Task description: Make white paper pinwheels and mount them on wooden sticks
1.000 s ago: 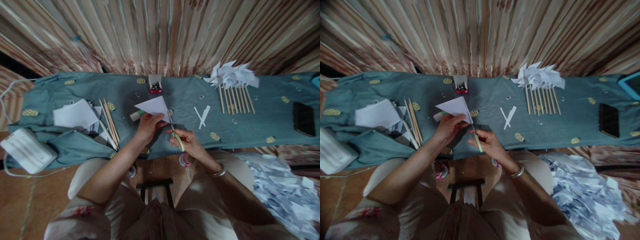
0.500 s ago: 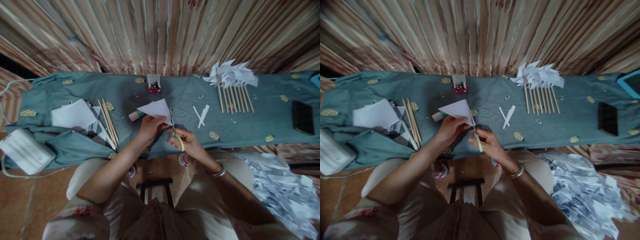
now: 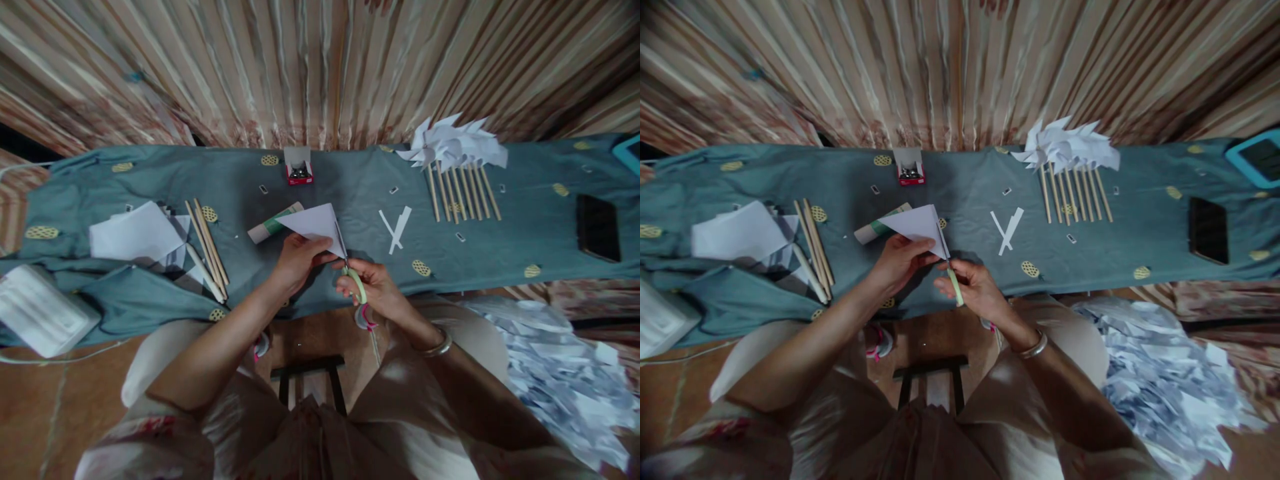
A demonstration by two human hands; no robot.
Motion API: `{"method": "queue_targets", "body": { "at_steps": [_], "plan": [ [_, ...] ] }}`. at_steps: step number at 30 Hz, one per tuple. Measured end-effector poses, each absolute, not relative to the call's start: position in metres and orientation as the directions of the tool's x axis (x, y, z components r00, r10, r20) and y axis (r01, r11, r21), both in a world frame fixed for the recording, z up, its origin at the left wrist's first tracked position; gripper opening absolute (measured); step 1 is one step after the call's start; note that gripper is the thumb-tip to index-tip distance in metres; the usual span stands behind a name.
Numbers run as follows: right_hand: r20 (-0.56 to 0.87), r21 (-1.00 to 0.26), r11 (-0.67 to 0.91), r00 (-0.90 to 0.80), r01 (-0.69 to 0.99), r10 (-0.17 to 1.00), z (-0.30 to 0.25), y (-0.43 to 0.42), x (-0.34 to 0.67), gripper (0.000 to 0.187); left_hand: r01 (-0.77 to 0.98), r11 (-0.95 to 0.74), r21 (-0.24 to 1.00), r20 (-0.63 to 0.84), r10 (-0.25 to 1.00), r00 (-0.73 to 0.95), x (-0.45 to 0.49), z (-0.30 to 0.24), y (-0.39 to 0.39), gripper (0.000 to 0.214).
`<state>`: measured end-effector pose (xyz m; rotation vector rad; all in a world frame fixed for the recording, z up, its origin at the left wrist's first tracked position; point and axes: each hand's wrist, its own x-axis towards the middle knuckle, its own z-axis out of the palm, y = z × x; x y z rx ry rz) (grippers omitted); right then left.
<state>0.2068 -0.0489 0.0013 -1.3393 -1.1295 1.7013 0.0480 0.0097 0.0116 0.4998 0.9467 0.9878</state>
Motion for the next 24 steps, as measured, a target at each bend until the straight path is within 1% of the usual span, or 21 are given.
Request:
{"method": "queue_targets", "body": {
  "at_steps": [3, 7, 12, 18, 24],
  "plan": [
    [-0.365, -0.927, -0.374, -0.227, 0.005, 0.903, -0.0004, -0.0497, 0.208, 0.047, -0.469, 0.514, 0.718, -0.457, 0.857, 0.24, 0.0497, 0.0118, 0.0074, 0.026],
    [-0.404, -0.91, -0.415, -0.211, -0.009, 0.89, 0.0023, -0.05, 0.208, 0.051, -0.464, 0.517, 0.72, -0.456, 0.855, 0.246, 0.0501, 0.012, 0.0062, 0.029],
    [-0.432, -0.896, -0.445, -0.203, -0.016, 0.878, 0.006, -0.0497, 0.2071, 0.051, -0.473, 0.515, 0.715, -0.456, 0.856, 0.242, 0.051, 0.0133, 0.0054, 0.034],
    [-0.452, -0.884, -0.466, -0.185, -0.041, 0.873, 0.0028, -0.0506, 0.2045, 0.049, -0.532, 0.48, 0.697, -0.464, 0.868, 0.174, 0.0538, 0.0134, 0.0087, 0.043],
    [-0.461, -0.877, -0.477, -0.175, -0.056, 0.87, 0.0027, -0.0516, 0.2031, 0.049, -0.546, 0.461, 0.7, -0.472, 0.872, 0.131, 0.057, 0.0095, 0.0118, 0.042]
  ]
}}
